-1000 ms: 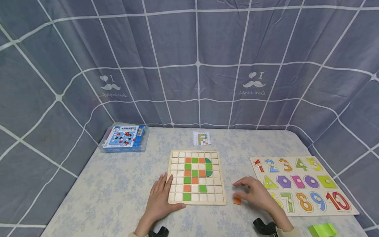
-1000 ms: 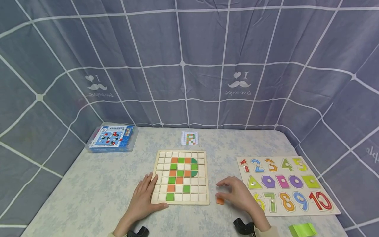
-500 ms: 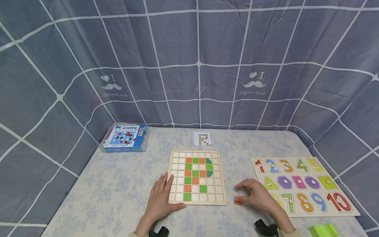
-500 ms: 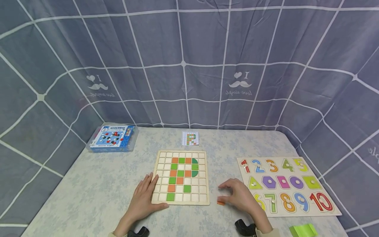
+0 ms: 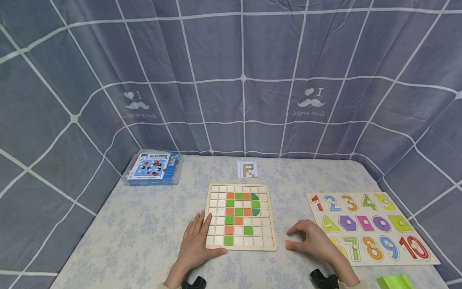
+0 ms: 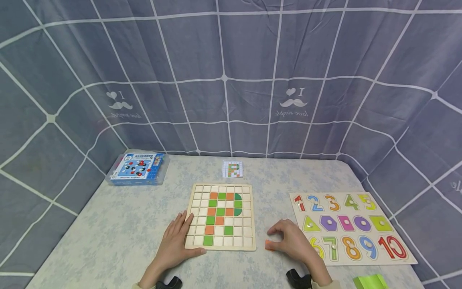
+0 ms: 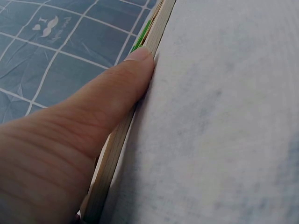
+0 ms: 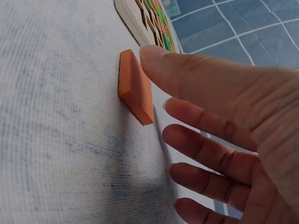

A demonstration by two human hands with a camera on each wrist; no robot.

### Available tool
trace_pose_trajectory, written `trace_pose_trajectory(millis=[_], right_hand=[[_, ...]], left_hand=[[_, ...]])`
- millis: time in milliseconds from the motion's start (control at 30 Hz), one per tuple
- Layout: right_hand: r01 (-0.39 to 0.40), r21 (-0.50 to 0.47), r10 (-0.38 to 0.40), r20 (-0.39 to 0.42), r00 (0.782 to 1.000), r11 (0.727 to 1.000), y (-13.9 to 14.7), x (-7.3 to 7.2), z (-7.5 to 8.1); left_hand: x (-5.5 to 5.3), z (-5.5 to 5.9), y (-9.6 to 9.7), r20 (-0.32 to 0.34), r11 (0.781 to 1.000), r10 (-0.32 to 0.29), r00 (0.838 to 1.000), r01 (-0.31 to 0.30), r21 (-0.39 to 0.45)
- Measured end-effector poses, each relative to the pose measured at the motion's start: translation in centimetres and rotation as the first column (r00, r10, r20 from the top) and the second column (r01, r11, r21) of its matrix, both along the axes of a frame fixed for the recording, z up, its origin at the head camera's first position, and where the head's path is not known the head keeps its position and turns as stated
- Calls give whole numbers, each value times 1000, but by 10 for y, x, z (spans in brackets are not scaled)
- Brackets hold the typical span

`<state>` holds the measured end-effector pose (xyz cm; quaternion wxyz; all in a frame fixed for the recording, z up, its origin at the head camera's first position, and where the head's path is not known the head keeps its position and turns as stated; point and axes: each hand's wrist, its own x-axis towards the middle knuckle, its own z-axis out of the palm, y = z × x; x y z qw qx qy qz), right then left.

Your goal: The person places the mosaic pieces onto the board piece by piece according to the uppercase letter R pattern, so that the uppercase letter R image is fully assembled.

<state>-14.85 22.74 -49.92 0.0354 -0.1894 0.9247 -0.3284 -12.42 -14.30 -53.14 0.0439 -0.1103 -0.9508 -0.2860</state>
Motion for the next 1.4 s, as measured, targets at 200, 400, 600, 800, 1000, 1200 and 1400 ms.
trace_pose_trajectory(millis=[200, 400, 600, 800, 1000, 1200, 1400], right_hand=[[-22, 4, 22, -13, 1000, 1000, 2, 1, -1], [-33, 6, 33, -20, 999, 999, 2, 1, -2], [-37, 6, 37, -11, 999, 999, 2, 1, -1], [-34, 1, 34, 12, 999, 999, 0, 1, -1], [-28, -10, 29, 62, 998, 1000, -2, 3, 0], [-37, -64, 45, 119, 992, 997, -3, 6, -1], [-35, -105, 50, 141, 989, 994, -4, 7, -2]], left_hand=[[0, 0, 0, 3, 1000, 3, 1000, -3, 1], [0, 0, 0, 0, 1000, 0, 1000, 0, 7], [0, 0, 0, -2, 1000, -1, 1000, 1, 8], [0, 0, 0, -2, 1000, -1, 1000, 1, 10], [0, 0, 0, 4, 1000, 0, 1000, -1, 10], [0, 1, 0, 8, 1000, 0, 1000, 0, 12], [0, 0, 0, 2, 1000, -1, 1000, 1, 3]])
